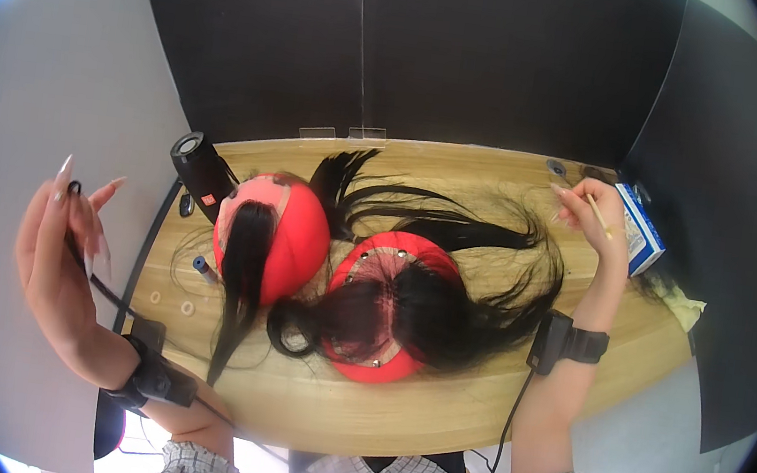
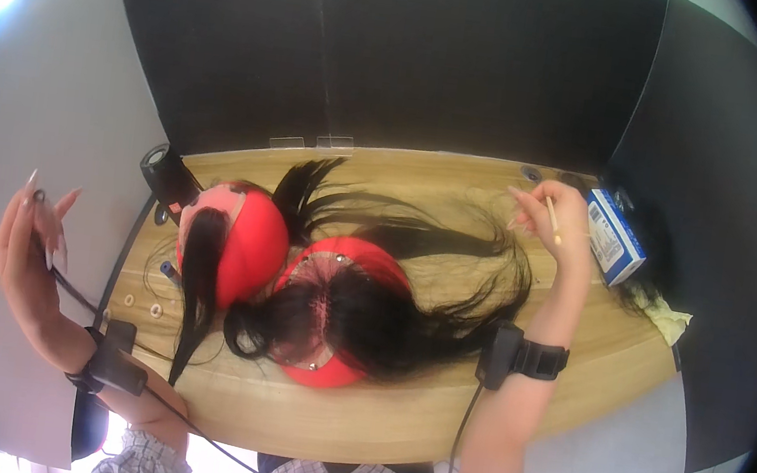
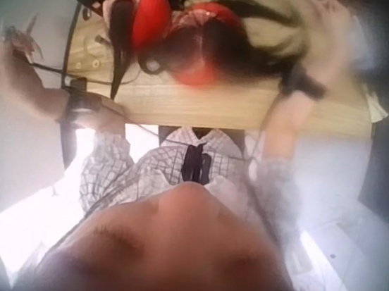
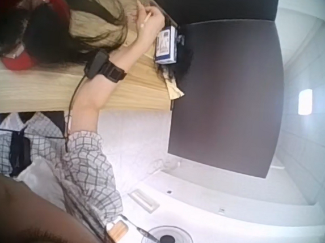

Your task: The recorder is sewing hair onto a hairpiece or wig cap using a ventilation tool.

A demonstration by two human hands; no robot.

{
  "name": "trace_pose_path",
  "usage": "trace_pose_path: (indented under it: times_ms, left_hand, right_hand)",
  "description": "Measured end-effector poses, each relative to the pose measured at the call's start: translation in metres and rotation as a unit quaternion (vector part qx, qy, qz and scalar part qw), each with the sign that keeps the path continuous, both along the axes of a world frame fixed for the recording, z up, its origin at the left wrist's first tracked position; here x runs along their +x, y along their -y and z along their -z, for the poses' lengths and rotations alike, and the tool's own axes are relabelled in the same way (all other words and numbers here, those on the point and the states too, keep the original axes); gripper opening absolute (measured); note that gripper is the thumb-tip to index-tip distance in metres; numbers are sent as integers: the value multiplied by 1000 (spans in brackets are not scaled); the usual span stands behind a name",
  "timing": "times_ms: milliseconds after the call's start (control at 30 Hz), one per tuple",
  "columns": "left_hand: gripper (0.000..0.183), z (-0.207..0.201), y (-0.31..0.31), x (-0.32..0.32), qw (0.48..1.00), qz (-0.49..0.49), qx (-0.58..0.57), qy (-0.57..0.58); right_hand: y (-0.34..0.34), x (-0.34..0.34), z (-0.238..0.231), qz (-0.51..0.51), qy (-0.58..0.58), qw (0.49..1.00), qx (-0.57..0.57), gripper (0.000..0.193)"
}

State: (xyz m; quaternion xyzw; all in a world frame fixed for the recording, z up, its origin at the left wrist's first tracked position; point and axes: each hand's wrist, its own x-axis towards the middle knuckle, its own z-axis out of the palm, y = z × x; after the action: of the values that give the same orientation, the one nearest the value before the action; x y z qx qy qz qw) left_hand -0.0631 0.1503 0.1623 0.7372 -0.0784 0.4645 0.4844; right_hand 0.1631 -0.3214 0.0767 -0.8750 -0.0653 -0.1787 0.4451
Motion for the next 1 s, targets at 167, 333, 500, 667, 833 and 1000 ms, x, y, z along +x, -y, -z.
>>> trace_pose_path:
  times_ms: [167,333,500,667,833,1000]
  left_hand:
    - [30,10,-20,29,991,-128,-25,-33]
    - [31,6,-24,27,987,-158,-20,-21]
    - [33,9,-23,31,904,-426,-23,-25]
    - [35,9,-39,27,906,-421,-43,-15]
    - [36,10,-39,22,936,-347,-50,18]
    - [35,-1,-17,20,940,-337,-41,18]
  right_hand:
    - [30,-4,10,97,-177,974,-100,23]
    - [6,-54,-36,96,5,995,-6,39]
    - [-66,-104,-75,-85,60,993,55,35]
    - [-103,-136,-76,-278,154,921,-226,63]
    - [-136,-147,-48,-349,97,863,-353,68]
    - [-127,-152,-19,-331,116,891,-289,56]
